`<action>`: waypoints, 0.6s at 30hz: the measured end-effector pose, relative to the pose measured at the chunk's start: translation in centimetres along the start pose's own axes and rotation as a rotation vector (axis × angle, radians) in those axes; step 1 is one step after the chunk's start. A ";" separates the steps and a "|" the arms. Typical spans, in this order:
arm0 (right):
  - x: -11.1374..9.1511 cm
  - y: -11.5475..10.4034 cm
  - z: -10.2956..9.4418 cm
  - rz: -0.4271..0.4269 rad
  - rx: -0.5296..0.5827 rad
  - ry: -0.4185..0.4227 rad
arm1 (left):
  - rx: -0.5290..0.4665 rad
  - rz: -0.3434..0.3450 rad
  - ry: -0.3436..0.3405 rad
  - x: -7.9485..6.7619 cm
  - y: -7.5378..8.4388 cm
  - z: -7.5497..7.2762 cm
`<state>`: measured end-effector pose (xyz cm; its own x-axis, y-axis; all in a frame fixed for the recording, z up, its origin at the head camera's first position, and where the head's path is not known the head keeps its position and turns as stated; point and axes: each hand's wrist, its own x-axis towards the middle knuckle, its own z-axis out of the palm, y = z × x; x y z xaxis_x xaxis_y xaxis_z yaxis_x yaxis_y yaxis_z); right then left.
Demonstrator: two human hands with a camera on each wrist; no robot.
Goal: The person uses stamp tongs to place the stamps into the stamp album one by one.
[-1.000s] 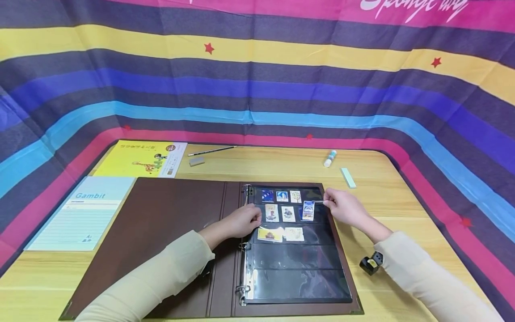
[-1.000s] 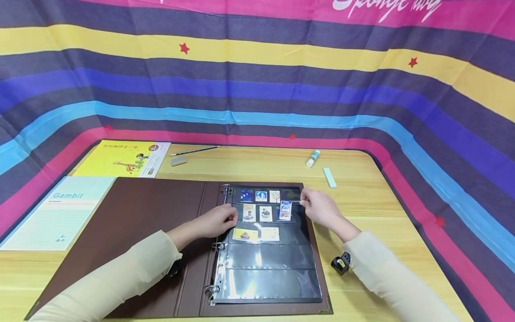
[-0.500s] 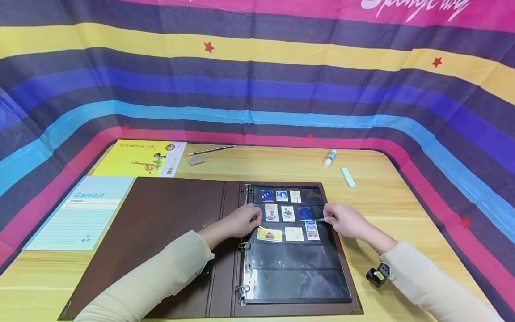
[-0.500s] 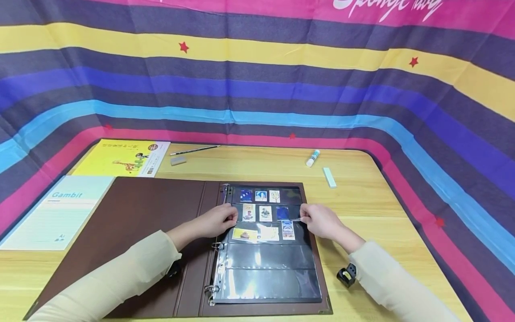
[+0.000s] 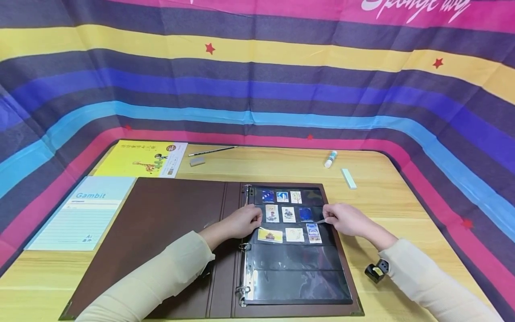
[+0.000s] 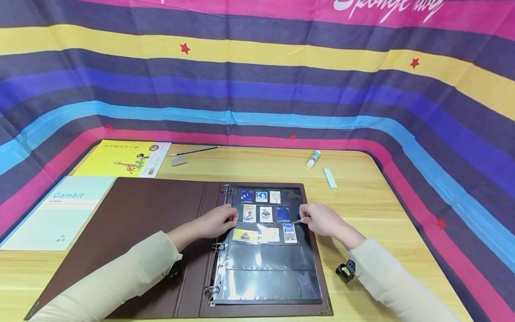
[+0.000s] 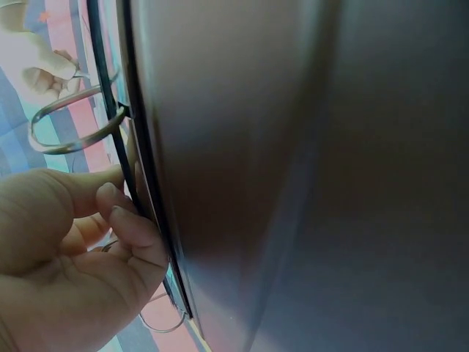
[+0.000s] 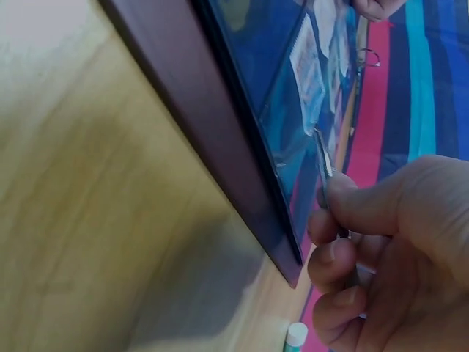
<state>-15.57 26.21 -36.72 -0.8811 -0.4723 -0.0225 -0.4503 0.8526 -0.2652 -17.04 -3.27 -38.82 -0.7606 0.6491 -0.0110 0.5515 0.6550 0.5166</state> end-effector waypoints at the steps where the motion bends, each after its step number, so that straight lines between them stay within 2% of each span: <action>1: 0.0 0.0 -0.1 0.002 0.004 -0.009 | -0.002 -0.003 -0.001 0.0 0.0 0.0; 4: 0.1 0.1 -0.3 0.004 0.019 -0.009 | -0.005 -0.011 -0.003 -0.1 0.0 -0.1; 10: 0.6 0.0 -0.2 -0.031 -0.025 0.056 | -0.005 -0.018 -0.003 -0.1 0.0 -0.1; 18: 0.7 -0.2 0.0 -0.055 -0.031 0.062 | -0.003 -0.023 -0.001 -0.1 0.1 -0.1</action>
<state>-16.05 25.72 -36.73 -0.8618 -0.5046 0.0516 -0.5017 0.8328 -0.2339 -16.92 -3.33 -38.66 -0.7725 0.6346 -0.0236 0.5331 0.6682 0.5189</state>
